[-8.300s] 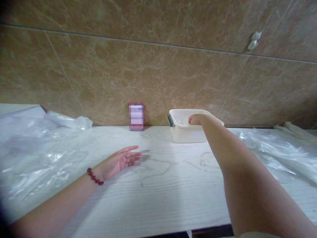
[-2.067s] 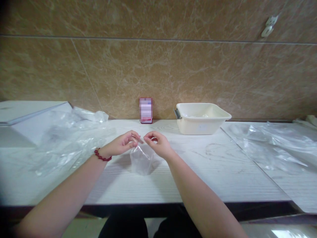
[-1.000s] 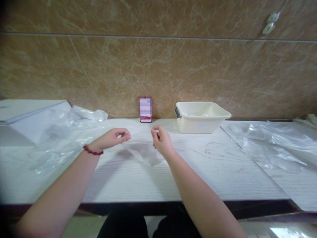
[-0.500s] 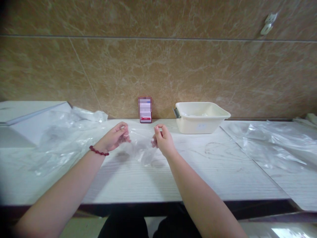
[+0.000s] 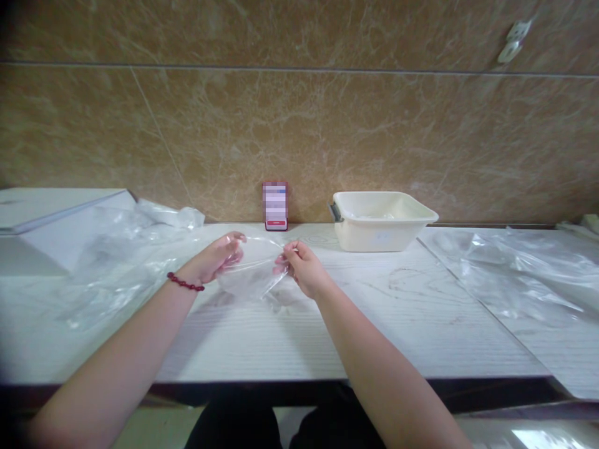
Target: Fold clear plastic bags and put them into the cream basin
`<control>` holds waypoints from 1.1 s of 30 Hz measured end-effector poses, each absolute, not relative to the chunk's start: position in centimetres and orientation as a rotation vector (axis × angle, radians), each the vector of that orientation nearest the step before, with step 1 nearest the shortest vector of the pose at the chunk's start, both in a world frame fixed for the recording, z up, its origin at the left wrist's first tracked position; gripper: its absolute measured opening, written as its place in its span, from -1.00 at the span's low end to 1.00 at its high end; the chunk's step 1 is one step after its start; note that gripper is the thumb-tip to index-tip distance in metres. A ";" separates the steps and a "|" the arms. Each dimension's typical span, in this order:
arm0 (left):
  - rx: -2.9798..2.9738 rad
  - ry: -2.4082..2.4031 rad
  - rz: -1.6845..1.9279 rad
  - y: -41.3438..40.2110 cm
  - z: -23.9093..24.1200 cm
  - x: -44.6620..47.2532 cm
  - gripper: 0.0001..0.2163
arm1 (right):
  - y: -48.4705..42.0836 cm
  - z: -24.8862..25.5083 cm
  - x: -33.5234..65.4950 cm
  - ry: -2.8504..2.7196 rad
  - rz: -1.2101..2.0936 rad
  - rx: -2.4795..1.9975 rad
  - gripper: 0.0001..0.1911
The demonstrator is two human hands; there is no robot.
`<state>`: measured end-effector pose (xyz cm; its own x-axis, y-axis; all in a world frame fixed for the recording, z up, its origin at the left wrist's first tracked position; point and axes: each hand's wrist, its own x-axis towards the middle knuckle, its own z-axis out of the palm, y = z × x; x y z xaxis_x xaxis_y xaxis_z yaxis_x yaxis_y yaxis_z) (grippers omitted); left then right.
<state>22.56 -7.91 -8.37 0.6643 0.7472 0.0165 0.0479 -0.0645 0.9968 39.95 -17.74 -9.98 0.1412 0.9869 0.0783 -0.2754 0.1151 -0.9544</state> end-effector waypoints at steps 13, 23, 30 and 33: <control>1.630 0.720 0.593 -6.5 -7.6 20.7 -0.80 | -17.4 -9.9 41.6 -1.037 1.030 -1.282 -0.71; 1.488 0.690 0.395 -8.7 -7.4 23.0 -0.67 | -16.2 -9.7 42.3 -1.114 1.484 -1.128 -0.69; 1.588 0.542 0.247 -7.0 -7.9 22.2 -0.60 | -14.3 -7.5 43.6 -1.126 1.023 -1.343 -0.82; 1.634 0.539 0.195 -5.8 -8.1 21.8 -0.65 | -14.1 -5.9 44.5 -1.209 0.889 -1.451 -0.84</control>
<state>21.78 -5.80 -8.14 0.8728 0.4520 -0.1843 0.2299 -0.0476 0.9721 44.52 -14.09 -5.87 0.2278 0.9718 0.0614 0.2317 0.0072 -0.9728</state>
